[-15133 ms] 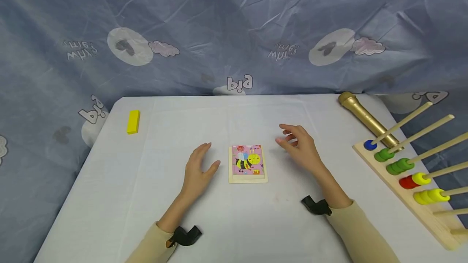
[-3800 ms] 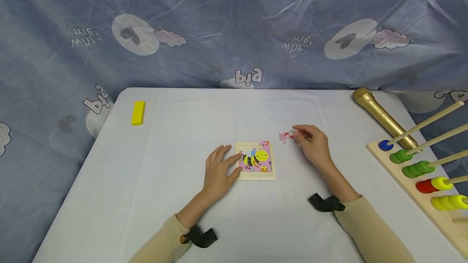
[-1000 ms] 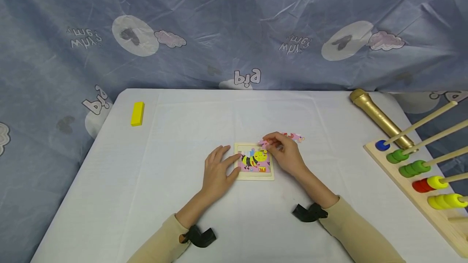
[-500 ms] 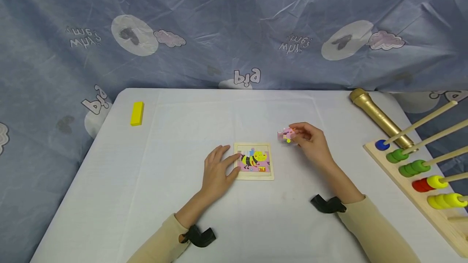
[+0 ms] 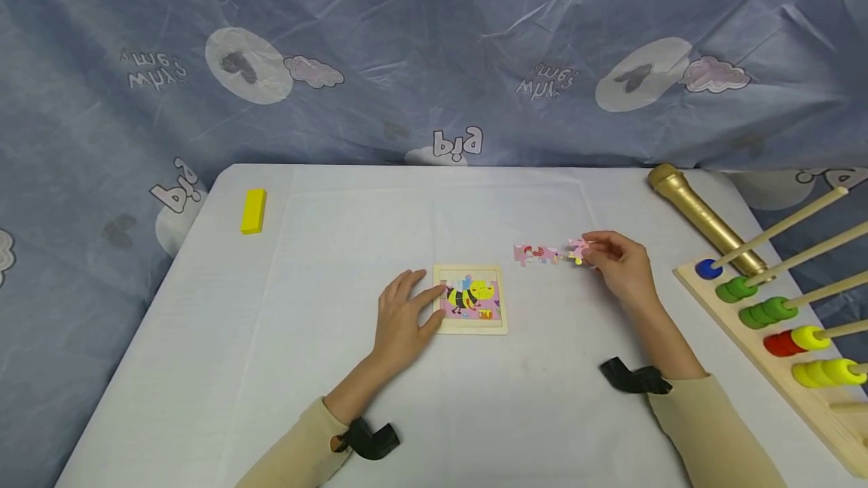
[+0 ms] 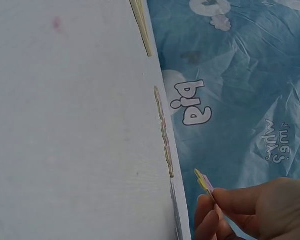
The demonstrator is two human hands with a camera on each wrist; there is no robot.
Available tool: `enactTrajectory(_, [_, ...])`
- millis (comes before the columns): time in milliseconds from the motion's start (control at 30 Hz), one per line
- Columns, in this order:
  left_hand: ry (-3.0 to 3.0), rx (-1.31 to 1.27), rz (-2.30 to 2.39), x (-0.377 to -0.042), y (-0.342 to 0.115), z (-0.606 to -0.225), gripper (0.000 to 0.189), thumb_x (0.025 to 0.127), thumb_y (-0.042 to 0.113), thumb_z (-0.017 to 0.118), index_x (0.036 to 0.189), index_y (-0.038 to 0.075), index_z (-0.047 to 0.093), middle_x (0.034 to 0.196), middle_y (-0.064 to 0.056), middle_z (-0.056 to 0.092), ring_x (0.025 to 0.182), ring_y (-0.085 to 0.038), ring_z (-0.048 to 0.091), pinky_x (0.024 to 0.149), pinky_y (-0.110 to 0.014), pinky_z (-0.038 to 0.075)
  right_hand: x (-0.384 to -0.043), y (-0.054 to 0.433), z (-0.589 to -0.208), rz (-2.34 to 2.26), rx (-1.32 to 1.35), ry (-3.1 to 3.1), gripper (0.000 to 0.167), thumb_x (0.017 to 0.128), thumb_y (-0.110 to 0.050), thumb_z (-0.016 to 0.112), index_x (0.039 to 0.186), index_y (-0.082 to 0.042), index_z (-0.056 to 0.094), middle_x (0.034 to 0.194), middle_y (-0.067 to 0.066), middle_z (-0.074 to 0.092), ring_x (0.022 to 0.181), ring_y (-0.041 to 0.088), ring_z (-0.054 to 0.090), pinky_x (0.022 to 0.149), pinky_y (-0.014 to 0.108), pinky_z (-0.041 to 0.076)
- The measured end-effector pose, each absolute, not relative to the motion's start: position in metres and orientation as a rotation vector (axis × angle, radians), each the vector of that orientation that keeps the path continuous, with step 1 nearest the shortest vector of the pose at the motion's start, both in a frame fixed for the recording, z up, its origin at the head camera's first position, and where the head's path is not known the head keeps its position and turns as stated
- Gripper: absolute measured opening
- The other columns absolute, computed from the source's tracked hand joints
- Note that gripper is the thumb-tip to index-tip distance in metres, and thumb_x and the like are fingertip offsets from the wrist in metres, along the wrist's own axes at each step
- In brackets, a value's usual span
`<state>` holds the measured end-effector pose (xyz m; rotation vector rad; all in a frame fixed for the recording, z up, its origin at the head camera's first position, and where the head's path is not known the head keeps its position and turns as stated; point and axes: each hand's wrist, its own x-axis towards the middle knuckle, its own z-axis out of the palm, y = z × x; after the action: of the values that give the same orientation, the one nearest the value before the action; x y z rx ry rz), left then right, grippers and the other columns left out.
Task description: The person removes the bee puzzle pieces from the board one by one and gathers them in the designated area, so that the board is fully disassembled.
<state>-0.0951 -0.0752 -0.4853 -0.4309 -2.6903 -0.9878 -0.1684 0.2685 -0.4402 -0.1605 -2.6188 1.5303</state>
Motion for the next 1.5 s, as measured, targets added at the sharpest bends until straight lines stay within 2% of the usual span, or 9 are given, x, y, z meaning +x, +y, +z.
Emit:
enactTrajectory(333, [-2.698, -0.423, -0.999, -0.093, -0.075, -0.484, 0.036, 0.086, 0.02, 0.073, 0.121, 0.013, 0.071, 0.14, -0.015, 0.052, 0.137, -0.036, 0.036, 0.109, -0.058, 0.026, -0.171, 0.272, -0.45, 1.383, -0.157, -2.716, 0.025, 0.092, -0.009, 0.065, 0.116, 0.0, 0.068, 0.08, -0.016, 0.06, 0.066, -0.003, 0.054, 0.056, 0.014, 0.048])
enactTrajectory(600, [-2.728, -0.408, -0.982, -0.094, -0.076, -0.485, 0.036, 0.086, 0.021, 0.072, 0.122, 0.015, 0.07, 0.14, -0.015, 0.051, 0.138, -0.035, 0.036, 0.11, -0.057, 0.026, -0.171, 0.27, -0.451, 1.25, -0.085, -2.77, 0.024, 0.091, -0.009, 0.065, 0.113, -0.001, 0.07, 0.089, 0.012, 0.069, 0.062, -0.003, 0.054, 0.051, 0.016, 0.045])
enactTrajectory(700, [-2.729, -0.408, -0.981, -0.094, -0.076, -0.485, 0.036, 0.086, 0.022, 0.071, 0.122, 0.015, 0.07, 0.14, -0.015, 0.051, 0.138, -0.035, 0.036, 0.11, -0.057, 0.026, -0.171, 0.269, -0.452, 1.195, -0.08, -2.779, 0.024, 0.091, -0.01, 0.066, 0.113, -0.001, 0.071, 0.092, 0.017, 0.069, 0.063, -0.004, 0.052, 0.052, 0.016, 0.043])
enactTrajectory(1167, [-2.725, -0.419, -0.979, -0.093, -0.076, -0.482, 0.036, 0.086, 0.022, 0.071, 0.122, 0.014, 0.07, 0.14, -0.015, 0.052, 0.137, -0.035, 0.037, 0.11, -0.057, 0.026, -0.17, 0.265, -0.457, 1.016, -0.023, -2.761, 0.022, 0.09, -0.008, 0.066, 0.111, -0.001, 0.072, 0.092, 0.017, 0.068, 0.073, 0.001, 0.049, 0.063, 0.013, 0.038])
enactTrajectory(1500, [-2.729, -0.415, -0.98, -0.094, -0.076, -0.482, 0.036, 0.086, 0.022, 0.071, 0.122, 0.014, 0.07, 0.141, -0.015, 0.051, 0.138, -0.035, 0.036, 0.11, -0.057, 0.026, -0.172, 0.265, -0.46, 0.953, 0.04, -2.757, 0.023, 0.089, -0.005, 0.066, 0.11, 0.002, 0.072, 0.088, 0.016, 0.064, 0.074, 0.014, 0.049, 0.062, 0.016, 0.036])
